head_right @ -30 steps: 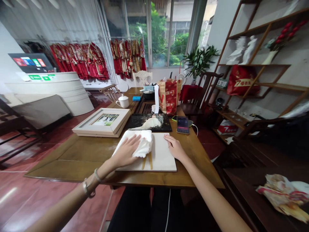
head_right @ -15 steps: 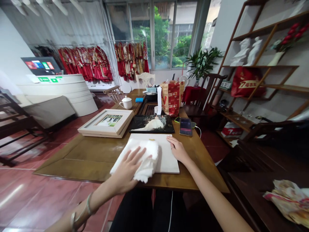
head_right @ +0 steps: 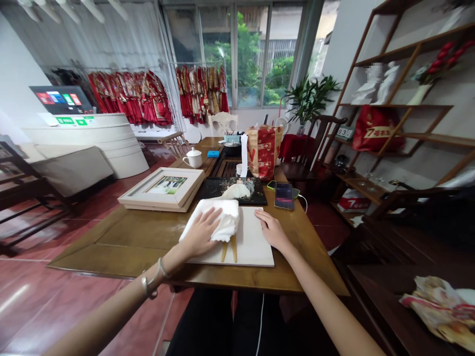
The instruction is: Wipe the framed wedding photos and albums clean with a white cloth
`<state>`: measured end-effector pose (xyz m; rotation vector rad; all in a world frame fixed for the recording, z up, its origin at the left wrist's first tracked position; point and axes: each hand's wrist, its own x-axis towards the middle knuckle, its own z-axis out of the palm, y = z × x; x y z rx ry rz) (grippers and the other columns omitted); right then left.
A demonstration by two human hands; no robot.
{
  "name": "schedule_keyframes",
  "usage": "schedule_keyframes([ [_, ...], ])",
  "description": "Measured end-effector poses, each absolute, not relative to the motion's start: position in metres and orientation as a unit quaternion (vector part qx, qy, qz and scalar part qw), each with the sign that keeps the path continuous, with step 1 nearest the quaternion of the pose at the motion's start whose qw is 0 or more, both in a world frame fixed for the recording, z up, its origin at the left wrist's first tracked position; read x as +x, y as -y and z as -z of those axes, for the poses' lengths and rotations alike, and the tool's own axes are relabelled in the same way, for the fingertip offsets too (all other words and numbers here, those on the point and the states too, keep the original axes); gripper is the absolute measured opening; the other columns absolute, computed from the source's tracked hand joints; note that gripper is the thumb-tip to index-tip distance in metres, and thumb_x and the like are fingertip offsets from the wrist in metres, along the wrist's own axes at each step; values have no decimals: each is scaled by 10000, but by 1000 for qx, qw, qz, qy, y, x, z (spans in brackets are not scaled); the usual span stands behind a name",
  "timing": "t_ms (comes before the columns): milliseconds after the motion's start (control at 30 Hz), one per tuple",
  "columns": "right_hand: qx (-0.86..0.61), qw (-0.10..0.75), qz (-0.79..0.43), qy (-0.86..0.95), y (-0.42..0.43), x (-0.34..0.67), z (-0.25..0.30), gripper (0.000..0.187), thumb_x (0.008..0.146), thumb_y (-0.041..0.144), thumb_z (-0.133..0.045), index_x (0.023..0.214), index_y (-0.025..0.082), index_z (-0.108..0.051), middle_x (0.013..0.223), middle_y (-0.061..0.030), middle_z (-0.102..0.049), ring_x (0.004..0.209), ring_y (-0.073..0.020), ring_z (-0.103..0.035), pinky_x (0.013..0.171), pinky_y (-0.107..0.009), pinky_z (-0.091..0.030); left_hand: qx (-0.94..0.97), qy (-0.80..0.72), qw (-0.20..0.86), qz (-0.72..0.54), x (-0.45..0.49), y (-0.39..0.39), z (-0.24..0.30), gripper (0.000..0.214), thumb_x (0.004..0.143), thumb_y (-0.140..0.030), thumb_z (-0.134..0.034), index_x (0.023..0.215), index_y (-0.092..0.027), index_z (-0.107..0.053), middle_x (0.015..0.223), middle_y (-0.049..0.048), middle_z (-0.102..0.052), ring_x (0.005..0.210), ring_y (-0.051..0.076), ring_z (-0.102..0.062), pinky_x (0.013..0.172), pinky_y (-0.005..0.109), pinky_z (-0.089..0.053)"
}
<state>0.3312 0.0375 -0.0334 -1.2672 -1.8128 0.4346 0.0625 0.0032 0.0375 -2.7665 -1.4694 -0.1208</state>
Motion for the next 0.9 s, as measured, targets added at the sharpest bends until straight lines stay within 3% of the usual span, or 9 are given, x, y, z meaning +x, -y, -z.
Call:
schedule_keyframes([
  [300,-507,428,-176,728,-37,330,32,407,843,138,-422,1123,199,-711,1278,-84,-641,1255,-246,-541,1105,-488,-384,-869,492,16,42,65,-3,-33,505,899,-342,-476,1376,-175,-485,1567,129,-275,1452,354,-190,1139,593,-184],
  [567,-503,433,-180,726,-37,329,33,409,828,123,-441,1099,242,-724,1252,-50,-662,1250,-241,-547,1111,-483,-379,-881,470,-5,60,60,68,-27,749,792,-259,-562,1492,-281,-297,1595,83,-203,1469,353,-115,1146,603,-112],
  [733,-504,434,-179,725,-38,329,33,409,829,121,-446,1106,245,-719,1260,-46,-656,1254,-236,-543,1111,-478,-380,-875,481,-14,50,55,56,-34,554,839,-301,-510,1382,-198,-477,1579,84,-260,1456,336,-181,1157,555,-157],
  [900,-506,433,-179,724,-38,330,35,408,836,122,-434,1121,211,-712,1275,-76,-644,1256,-240,-541,1103,-480,-388,-847,530,20,40,56,6,-42,536,859,-291,-497,1373,-140,-469,1532,144,-343,1405,362,-277,1118,555,-244],
])
